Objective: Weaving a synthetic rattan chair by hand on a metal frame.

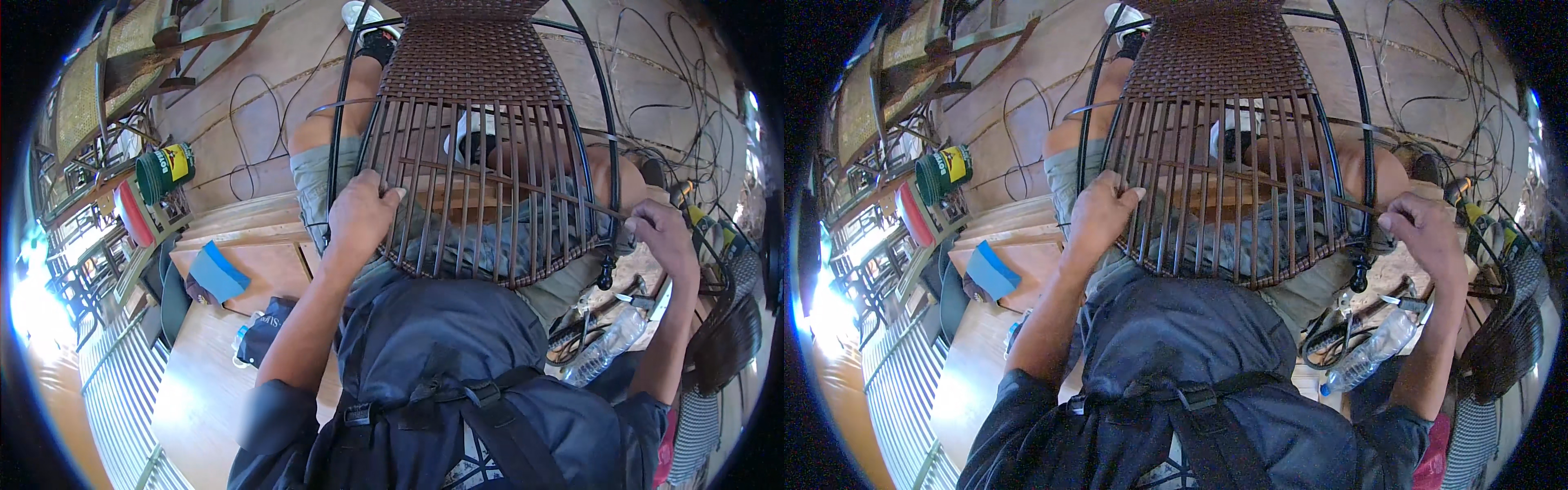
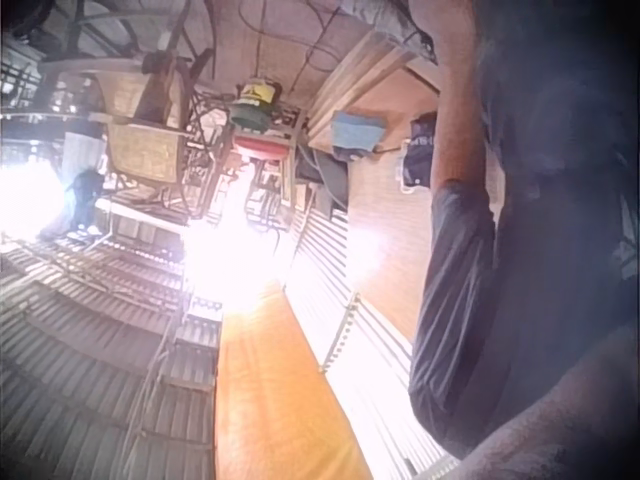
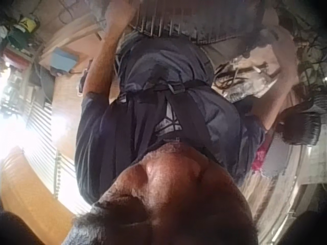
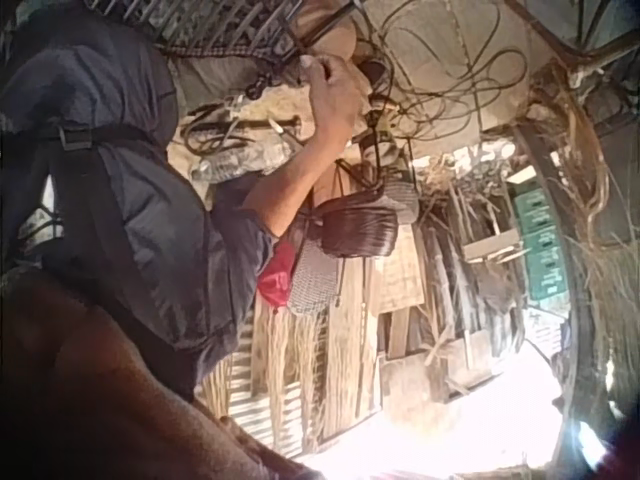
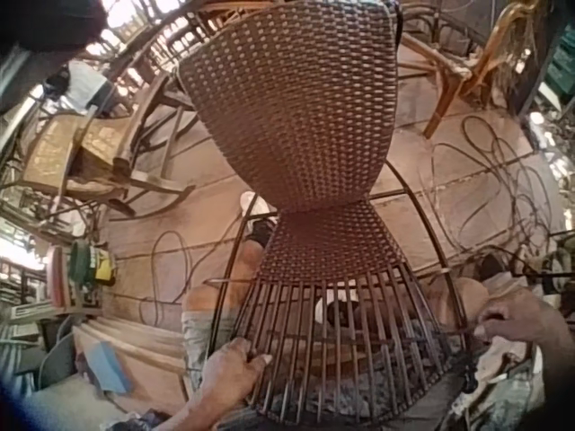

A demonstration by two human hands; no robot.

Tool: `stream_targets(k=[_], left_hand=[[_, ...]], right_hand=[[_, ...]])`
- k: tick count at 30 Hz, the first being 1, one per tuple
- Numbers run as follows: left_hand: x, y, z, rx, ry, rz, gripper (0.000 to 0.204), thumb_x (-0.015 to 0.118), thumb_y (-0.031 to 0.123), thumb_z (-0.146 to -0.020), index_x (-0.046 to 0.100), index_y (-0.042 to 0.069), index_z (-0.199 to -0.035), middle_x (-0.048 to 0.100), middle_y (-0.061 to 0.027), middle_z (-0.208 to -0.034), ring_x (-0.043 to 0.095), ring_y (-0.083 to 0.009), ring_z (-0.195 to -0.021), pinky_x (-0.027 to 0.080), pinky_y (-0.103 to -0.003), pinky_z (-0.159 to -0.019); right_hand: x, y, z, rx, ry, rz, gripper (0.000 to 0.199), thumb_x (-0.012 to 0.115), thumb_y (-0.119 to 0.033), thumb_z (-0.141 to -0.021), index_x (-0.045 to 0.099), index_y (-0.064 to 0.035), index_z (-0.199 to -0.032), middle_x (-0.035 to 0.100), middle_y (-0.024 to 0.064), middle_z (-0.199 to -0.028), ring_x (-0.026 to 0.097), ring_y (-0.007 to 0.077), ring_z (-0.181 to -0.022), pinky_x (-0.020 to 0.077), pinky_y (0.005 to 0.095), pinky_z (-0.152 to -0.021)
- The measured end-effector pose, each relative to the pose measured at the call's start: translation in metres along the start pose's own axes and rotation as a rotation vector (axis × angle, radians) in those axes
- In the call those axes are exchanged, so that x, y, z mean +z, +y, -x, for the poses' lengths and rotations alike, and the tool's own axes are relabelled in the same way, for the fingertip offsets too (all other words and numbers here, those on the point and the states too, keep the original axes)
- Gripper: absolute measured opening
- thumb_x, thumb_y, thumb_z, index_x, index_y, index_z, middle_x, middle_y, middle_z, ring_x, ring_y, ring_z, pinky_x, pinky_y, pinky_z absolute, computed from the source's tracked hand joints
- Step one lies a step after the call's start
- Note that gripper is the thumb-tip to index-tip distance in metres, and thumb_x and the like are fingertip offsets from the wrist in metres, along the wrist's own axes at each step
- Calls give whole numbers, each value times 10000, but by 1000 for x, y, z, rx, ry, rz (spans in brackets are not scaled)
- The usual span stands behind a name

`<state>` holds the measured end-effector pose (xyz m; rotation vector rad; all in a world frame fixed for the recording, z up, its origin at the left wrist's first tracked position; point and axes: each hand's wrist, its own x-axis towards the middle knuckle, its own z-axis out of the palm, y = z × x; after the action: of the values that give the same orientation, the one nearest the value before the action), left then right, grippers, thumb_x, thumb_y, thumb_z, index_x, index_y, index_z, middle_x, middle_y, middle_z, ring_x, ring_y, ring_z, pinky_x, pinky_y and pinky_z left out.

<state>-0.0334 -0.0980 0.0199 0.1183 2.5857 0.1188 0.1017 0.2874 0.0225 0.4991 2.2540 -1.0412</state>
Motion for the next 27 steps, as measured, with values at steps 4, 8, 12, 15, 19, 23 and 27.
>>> stream_targets(k=[4, 8, 12, 15, 19, 23, 27], left_hand=[[0, -5, 0, -28, -47, 147, 262, 605, 258, -788, 566, 7, -850, 598, -189, -815, 579, -347, -810, 453, -432, -724], [-5, -29, -4, 181, 48, 273, 252, 595, 234, -795, 570, 19, -922, 599, -170, -818, 576, -353, -809, 455, -428, -722], [-16, -38, -22, 456, 498, 5, 253, 551, 225, -830, 554, 57, -1018, 602, -125, -823, 580, -374, -782, 459, -448, -712], [-15, -50, -26, 326, 205, -252, 272, 530, 293, -842, 575, 41, -935, 610, -128, -799, 610, -335, -713, 478, -419, -621], [-43, -63, -30, 388, 30, 46, 298, 529, 306, -855, 576, 13, -868, 596, -110, -738, 612, -249, -665, 472, -367, -577], [-132, -51, 25, 580, -274, 1841, 294, 567, 253, -851, 560, -41, -842, 558, -57, -792, 531, -152, -668, 431, -301, -589], [-154, -54, -3, 878, 258, 1476, 307, 616, 174, -791, 541, -29, -1008, 559, -122, -983, 542, -218, -889, 444, -317, -748]], right_hand=[[23, -12, -15, -29, 58, 92, 173, 618, -172, -766, 569, -8, -791, 548, 118, -628, 541, 253, -577, 411, 342, -550], [43, -56, -27, -94, 218, 396, 209, 637, -251, -762, 580, -52, -786, 596, 135, -722, 568, 342, -697, 444, 411, -631], [33, -69, -28, -226, 576, 649, 231, 626, -254, -770, 569, -89, -921, 587, 127, -847, 579, 334, -790, 447, 427, -706], [45, -119, -38, -112, 378, 379, 269, 617, -275, -781, 564, -85, -964, 609, 136, -902, 585, 333, -853, 449, 426, -737], [113, -189, -67, -237, 37, 163, 355, 624, -275, -791, 543, -117, -1099, 613, 165, -916, 603, 306, -851, 460, 392, -741], [177, -238, -103, -590, -243, -79, 354, 556, -315, -827, 587, 4, -978, 619, 150, -888, 596, 285, -867, 444, 373, -798], [108, -322, -85, -559, -19, -229, 364, 457, -353, -874, 581, -25, -777, 594, 89, -596, 587, 233, -576, 455, 356, -613]])
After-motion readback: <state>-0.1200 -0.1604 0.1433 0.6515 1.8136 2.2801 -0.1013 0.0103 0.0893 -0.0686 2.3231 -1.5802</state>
